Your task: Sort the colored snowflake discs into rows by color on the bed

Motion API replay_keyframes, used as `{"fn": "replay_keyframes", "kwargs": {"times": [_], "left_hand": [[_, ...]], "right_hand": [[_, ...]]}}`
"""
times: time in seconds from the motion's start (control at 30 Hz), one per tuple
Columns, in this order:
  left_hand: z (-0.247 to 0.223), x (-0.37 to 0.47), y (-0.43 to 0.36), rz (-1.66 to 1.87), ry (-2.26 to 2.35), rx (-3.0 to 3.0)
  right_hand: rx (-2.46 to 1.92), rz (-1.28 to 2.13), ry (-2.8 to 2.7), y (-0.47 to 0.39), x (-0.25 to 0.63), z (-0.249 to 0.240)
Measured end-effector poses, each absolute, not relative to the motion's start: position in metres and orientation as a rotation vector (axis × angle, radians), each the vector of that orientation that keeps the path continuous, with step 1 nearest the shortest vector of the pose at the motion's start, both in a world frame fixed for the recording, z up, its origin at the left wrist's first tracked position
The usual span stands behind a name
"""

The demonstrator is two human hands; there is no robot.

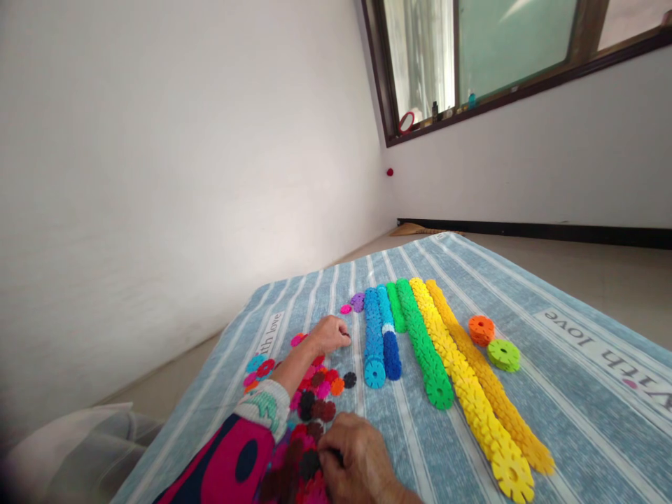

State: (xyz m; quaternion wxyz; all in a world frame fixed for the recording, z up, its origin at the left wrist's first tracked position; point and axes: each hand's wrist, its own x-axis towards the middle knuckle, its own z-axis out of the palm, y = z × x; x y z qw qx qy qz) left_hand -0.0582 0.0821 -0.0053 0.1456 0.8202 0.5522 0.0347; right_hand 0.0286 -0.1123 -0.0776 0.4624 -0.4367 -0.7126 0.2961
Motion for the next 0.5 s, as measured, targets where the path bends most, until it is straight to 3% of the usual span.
{"fn": "replay_keyframes", "kwargs": {"times": [0.17,0.5], "left_hand": [[0.016,-0.081,0.085,0.196,1.712,2.35],[0.001,-0.09,0.073,-0.066,1.632,2.413]], "right_hand": [[-1.077,0.725,-1.751,-0.113,0.028,-0.076],[-1.074,0.705,-1.751,-0.113,0.028,-0.079]]}}
